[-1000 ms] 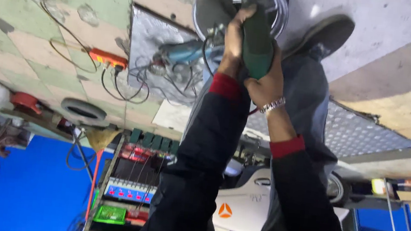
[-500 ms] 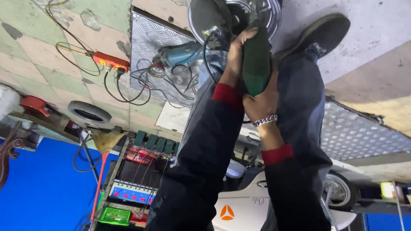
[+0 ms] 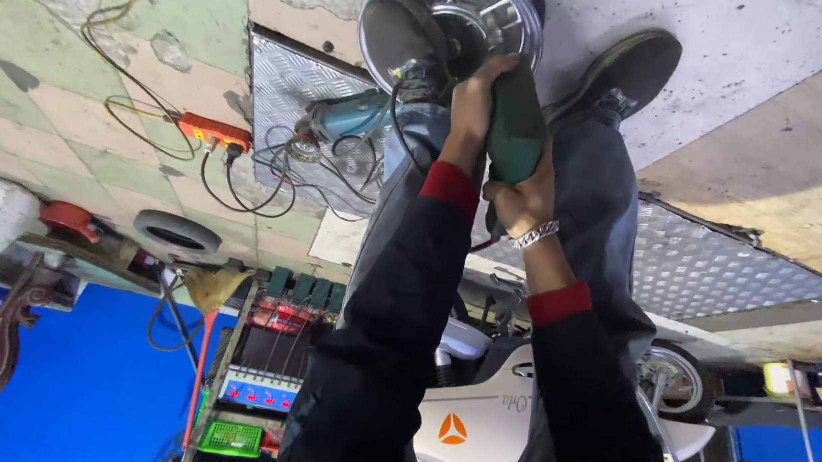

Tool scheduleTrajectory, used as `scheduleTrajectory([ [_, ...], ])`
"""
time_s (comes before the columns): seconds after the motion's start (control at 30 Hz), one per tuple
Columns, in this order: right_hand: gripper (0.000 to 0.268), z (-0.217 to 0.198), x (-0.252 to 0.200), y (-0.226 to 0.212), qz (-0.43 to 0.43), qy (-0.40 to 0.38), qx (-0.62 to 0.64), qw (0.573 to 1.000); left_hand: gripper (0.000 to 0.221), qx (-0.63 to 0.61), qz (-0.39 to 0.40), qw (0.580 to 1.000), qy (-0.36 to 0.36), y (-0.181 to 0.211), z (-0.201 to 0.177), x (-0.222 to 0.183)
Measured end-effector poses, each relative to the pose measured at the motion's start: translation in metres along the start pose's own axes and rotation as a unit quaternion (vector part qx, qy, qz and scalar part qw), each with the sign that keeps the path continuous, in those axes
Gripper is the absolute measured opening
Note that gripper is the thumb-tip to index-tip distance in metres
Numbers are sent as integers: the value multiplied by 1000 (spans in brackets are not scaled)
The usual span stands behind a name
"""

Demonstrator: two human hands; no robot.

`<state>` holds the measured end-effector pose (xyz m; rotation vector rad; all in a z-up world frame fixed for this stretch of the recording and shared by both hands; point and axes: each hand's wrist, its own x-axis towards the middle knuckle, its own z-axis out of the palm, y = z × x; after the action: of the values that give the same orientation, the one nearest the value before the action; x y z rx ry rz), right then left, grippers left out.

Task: Using a power tool to clean or grind the inner surface of a motorcycle wheel rim

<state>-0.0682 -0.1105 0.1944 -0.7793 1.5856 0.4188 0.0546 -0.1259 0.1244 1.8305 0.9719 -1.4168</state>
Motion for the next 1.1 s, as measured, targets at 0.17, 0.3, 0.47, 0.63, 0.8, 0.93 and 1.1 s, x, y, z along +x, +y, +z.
scheduleTrajectory([
  [0.17, 96, 4, -9, -10, -71, 11, -2, 997, 46, 135, 57, 989, -35, -17, -18, 33],
  [0.3, 99, 1, -11, -19, -30, 2, 0, 1000, 34, 151, 125, 978, -67, -31, -24, 47],
  [0.47, 95, 2, -4, -5, -97, 21, -12, 995, 42, 126, 54, 990, -27, -17, -14, 33],
  [0.63, 90, 7, 2, 0, -115, 38, 5, 993, 47, 155, 65, 985, -30, -24, -18, 52],
  [0.8, 89, 9, -10, -3, -93, 16, 16, 995, 29, 143, 176, 968, -106, -46, -32, 67],
  [0.93, 92, 17, 2, 17, -119, 17, 76, 990, 38, 66, 2, 998, -4, -36, -22, 54],
  [1.1, 106, 6, -8, -1, -10, 16, -26, 999, 49, 15, -46, 999, 20, 0, -5, -1],
])
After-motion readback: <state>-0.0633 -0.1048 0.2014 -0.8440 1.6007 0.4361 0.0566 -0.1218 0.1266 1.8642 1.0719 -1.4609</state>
